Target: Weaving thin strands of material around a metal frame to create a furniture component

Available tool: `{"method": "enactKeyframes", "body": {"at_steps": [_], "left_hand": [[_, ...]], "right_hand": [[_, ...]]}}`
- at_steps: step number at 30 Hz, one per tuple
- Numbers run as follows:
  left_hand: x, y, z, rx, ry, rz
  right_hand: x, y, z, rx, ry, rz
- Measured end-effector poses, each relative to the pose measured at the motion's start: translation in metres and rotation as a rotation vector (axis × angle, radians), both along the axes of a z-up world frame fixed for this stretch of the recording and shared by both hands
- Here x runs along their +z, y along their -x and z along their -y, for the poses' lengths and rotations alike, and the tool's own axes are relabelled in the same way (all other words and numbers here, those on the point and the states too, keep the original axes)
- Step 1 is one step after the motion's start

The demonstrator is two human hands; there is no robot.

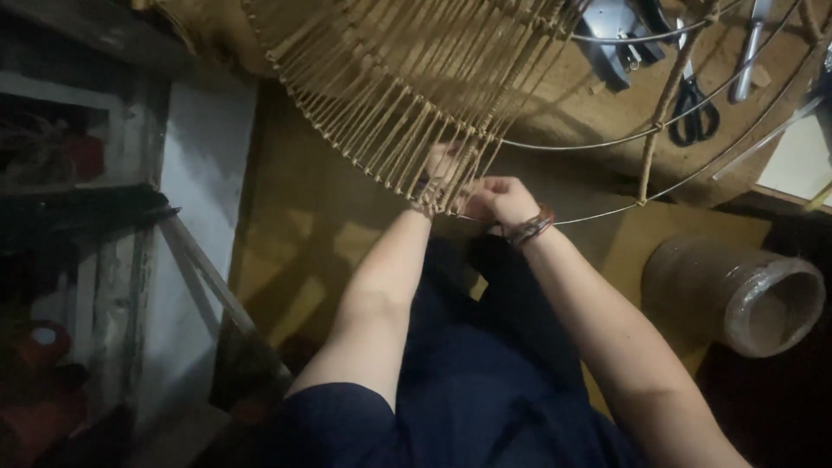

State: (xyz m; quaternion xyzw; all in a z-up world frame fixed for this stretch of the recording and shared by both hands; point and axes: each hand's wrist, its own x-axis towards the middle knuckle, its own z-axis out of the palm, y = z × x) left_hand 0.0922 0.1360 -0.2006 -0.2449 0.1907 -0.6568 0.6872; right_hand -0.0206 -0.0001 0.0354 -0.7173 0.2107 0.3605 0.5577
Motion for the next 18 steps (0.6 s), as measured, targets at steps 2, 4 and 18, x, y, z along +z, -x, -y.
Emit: {"method": "enactKeyframes", "body": {"at_steps": [2, 4, 18], "left_hand": [[0.003, -0.006, 0.011, 0.014, 0.05, 0.177], [0.021, -0.008, 0.021, 0.024, 0.085, 0.312], [0.216, 0.24, -0.004, 0.553, -1.021, 0.277]], "right_hand": [[0.024, -0.006, -0.001, -0.335, -0.213, -0.035], [0.021, 0.01, 0.008, -0.432, -0.261, 0.02], [0.19, 0.156, 0.041, 0.051, -0.412, 0.369]]}}
